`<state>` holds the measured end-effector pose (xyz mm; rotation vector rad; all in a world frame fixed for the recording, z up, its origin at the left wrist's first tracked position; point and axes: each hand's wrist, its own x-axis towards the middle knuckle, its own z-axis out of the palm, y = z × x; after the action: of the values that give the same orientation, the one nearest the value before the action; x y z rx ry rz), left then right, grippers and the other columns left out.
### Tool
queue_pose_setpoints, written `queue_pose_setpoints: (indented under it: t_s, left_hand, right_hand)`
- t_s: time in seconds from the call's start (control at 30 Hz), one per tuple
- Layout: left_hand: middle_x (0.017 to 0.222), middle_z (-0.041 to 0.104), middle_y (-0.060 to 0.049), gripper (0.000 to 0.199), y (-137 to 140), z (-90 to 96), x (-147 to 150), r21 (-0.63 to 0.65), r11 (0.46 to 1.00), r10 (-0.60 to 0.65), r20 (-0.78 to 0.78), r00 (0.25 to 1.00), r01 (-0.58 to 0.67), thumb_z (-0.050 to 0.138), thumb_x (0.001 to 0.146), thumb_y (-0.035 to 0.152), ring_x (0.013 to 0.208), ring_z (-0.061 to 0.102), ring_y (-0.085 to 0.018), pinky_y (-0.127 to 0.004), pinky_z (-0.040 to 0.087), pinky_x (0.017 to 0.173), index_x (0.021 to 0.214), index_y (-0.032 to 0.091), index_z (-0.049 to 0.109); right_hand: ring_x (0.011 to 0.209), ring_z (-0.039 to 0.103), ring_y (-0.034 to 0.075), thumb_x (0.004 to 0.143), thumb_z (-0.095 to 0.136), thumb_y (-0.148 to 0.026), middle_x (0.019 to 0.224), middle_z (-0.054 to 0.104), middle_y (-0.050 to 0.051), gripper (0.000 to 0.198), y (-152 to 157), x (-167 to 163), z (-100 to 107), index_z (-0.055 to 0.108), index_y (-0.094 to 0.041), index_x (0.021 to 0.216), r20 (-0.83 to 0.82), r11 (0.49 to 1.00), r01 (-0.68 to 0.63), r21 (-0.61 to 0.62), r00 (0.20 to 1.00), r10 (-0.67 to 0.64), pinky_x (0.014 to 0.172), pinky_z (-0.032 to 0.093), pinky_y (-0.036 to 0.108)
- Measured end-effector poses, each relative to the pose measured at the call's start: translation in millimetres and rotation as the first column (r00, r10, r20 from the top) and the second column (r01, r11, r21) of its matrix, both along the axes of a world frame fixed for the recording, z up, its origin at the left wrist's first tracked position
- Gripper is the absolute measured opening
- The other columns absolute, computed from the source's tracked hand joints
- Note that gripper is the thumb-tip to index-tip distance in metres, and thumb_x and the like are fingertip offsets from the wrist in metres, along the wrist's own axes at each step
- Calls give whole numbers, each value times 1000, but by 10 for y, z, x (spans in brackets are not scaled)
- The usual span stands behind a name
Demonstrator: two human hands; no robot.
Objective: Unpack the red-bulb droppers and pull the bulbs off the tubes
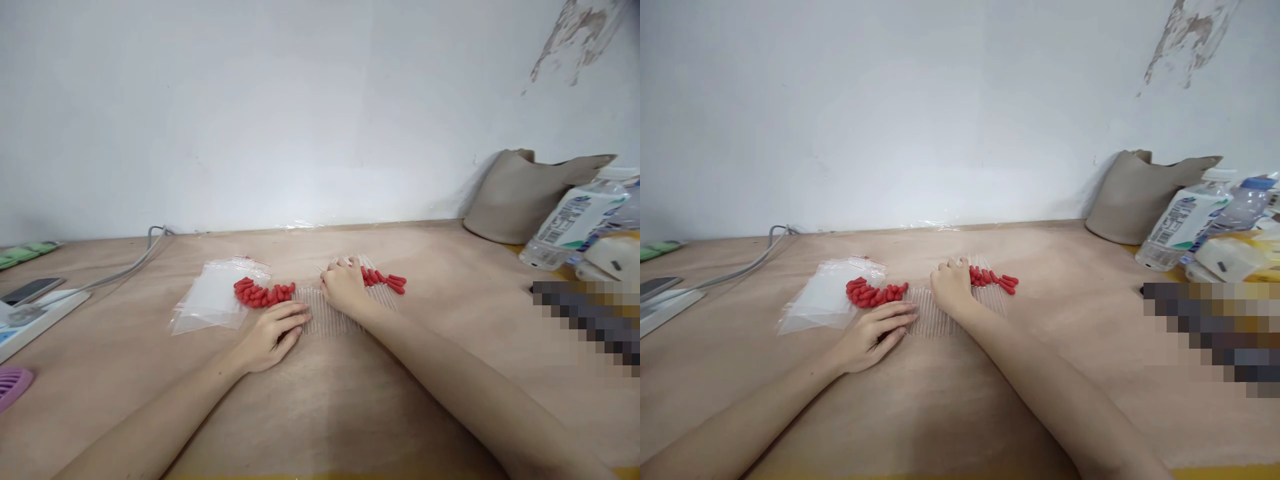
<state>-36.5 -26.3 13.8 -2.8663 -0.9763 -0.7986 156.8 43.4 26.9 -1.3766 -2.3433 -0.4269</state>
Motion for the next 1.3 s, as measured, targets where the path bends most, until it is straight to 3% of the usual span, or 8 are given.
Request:
queue_pose_setpoints:
  t_s: [0.13,0.23,0.37,0.5,0.7,0.9,1.13,1.3]
  left_hand:
    - [116,56,-9,32,-12,9,7,8,1000,27,-10,1000,-27,44,85,15,110,49,-21,-42,43,94,114,19,57]
    - [114,57,-8,31,-27,23,-4,12,999,47,-23,999,-47,45,86,18,110,48,-21,-41,43,94,114,20,57]
    - [116,55,-9,32,-26,22,-5,84,991,104,18,994,-105,47,85,19,112,47,-22,-42,41,95,116,20,55]
    - [120,52,-9,37,0,10,82,188,970,138,90,986,-153,46,85,16,114,45,-23,-42,40,96,121,21,51]
    - [127,45,-14,46,-46,52,309,445,880,143,77,987,-162,53,82,18,119,40,-27,-44,37,96,126,18,43]
    - [78,52,-5,27,-111,65,338,607,740,247,159,956,-292,61,77,27,76,53,-18,-37,45,74,104,24,62]
    - [115,57,-8,27,-103,74,389,609,780,181,4,983,-146,58,81,22,114,48,-25,-47,36,97,108,24,58]
    - [107,64,-6,15,-98,48,405,543,840,56,-43,998,-23,56,81,14,110,53,-23,-50,31,102,96,16,60]
  right_hand:
    - [85,50,22,82,41,-11,81,63,8,23,-18,18,8,64,-16,80,104,986,-102,132,991,88,96,17,49]
    - [77,50,18,87,37,-13,74,62,5,26,-81,120,21,61,-16,79,136,927,-180,329,980,143,98,18,47]
    - [73,51,15,90,40,-22,67,61,1,21,-289,406,39,59,-17,83,-69,876,-223,427,958,278,96,23,44]
    - [75,53,14,87,45,-20,77,64,1,13,-552,720,-17,57,-19,92,-342,894,-336,295,837,427,84,33,36]
    - [83,54,16,82,49,-15,87,65,2,14,-719,894,-169,55,-21,94,-439,873,-468,141,760,478,78,35,34]
    - [82,54,16,82,50,-16,86,66,2,12,-727,870,-177,56,-21,91,-404,883,-462,81,795,453,80,34,35]
    - [83,54,15,83,48,-16,85,67,0,11,-731,827,-200,57,-22,84,-358,865,-489,110,793,494,82,34,35]
    - [90,54,19,80,52,-27,88,65,5,24,-772,752,-155,56,-19,102,-319,893,-435,115,835,448,90,31,41]
